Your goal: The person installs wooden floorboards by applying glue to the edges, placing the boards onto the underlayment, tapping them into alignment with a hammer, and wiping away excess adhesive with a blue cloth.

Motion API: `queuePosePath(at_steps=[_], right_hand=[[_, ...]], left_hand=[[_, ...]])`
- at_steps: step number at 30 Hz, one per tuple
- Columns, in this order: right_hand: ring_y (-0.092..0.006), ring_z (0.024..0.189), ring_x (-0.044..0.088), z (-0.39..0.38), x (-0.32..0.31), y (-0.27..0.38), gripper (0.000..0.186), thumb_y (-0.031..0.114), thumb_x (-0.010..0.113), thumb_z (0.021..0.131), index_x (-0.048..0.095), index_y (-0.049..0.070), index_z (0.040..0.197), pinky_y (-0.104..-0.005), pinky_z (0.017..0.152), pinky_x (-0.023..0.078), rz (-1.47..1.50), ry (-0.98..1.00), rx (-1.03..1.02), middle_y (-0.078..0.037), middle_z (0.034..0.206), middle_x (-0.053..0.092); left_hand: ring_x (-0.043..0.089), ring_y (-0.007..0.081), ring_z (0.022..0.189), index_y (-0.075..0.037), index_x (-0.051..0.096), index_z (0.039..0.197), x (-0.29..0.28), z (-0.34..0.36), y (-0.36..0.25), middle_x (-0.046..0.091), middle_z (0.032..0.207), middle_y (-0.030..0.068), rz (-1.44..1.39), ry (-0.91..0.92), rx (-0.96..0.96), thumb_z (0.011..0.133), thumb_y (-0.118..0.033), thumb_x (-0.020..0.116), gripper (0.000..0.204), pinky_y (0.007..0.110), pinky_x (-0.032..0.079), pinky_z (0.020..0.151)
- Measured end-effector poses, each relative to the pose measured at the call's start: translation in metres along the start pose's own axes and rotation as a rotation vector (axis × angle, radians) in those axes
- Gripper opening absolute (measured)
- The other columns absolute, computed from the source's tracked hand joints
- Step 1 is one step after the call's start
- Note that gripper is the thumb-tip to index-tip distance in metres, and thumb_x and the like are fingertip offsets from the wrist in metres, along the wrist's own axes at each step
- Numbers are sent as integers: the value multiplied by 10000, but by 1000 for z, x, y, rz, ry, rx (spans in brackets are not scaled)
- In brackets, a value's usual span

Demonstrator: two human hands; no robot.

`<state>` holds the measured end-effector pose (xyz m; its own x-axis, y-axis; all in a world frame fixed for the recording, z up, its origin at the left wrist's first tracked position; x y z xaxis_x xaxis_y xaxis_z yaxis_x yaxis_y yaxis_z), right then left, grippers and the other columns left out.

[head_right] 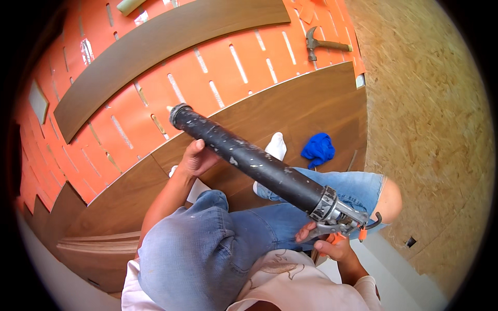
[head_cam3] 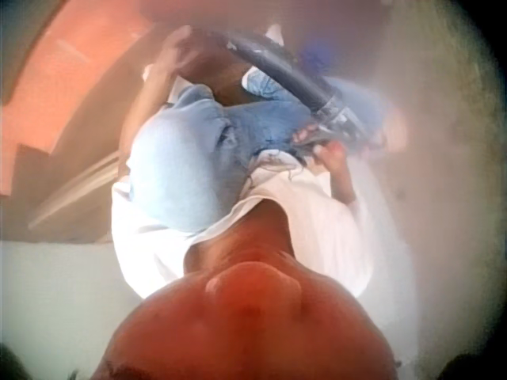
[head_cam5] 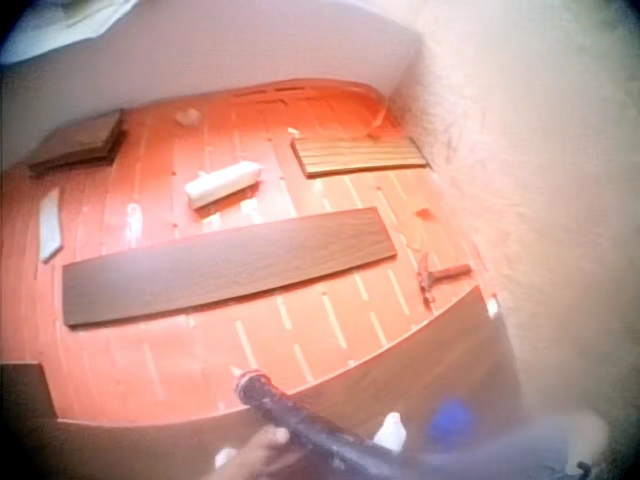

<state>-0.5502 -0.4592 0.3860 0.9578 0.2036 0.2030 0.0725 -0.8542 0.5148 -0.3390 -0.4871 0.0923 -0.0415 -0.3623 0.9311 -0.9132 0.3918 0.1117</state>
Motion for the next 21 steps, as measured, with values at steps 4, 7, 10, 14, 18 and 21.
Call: queuePosePath(at_steps=[4, 7, 10, 14, 18, 21], right_hand=[[-346, 1066, 657, -5, -7, -6, 423, 117, 709, 880, 534, 4, 1248, -575, 1008, 493, 11, -110, -34, -205, 1078, 652], [-343, 1057, 658, -11, -14, -10, 421, 121, 705, 866, 535, 6, 1234, -577, 1009, 494, 36, -175, -49, -206, 1070, 649], [-334, 1041, 657, -11, -16, -16, 401, 146, 684, 880, 534, 11, 1225, -567, 1004, 499, 56, -201, -52, -204, 1061, 647], [-331, 1037, 653, -12, -17, -17, 389, 170, 664, 902, 525, 17, 1230, -564, 1001, 500, 61, -221, -81, -196, 1056, 640], [-314, 1002, 639, -11, -19, -11, 385, 211, 664, 928, 515, 28, 1233, -561, 986, 506, 82, -268, -172, -172, 1034, 624], [-297, 966, 624, -2, -16, -1, 371, 234, 655, 955, 511, 35, 1232, -554, 973, 512, 96, -279, -271, -154, 1015, 611]], left_hand=[[543, 264, 1306, -72, 579, 1357, 19, 23, 9, 621, 1359, 97, 26, 126, -36, 871, -432, 782, 638, 492, 345, 1168], [535, 249, 1310, -81, 578, 1355, 32, 36, 15, 614, 1364, 88, 23, 136, -79, 896, -423, 761, 600, 478, 352, 1161], [551, 261, 1298, -82, 581, 1337, 27, 42, 18, 627, 1341, 90, 27, 124, -80, 895, -412, 766, 582, 498, 366, 1159], [547, 221, 1280, -95, 548, 1332, 32, 54, 22, 606, 1347, 73, 24, 136, -75, 933, -393, 729, 530, 440, 410, 1103], [597, 216, 1210, -80, 542, 1322, 59, 85, 25, 628, 1305, 97, 57, 129, -50, 974, -379, 688, 482, 416, 470, 1043], [663, 207, 1058, -45, 600, 1258, 70, 115, 25, 697, 1155, 104, 106, 131, -51, 997, -416, 657, 457, 385, 522, 964]])
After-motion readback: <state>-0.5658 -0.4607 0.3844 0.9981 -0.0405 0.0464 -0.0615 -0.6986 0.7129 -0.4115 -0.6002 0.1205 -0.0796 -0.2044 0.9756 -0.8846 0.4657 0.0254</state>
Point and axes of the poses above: each hand's wrist, its own z-axis towards the middle knuckle, its own x-axis out of the palm, y = z × x, the point moved 10 cm from there along z, towards the middle knuckle
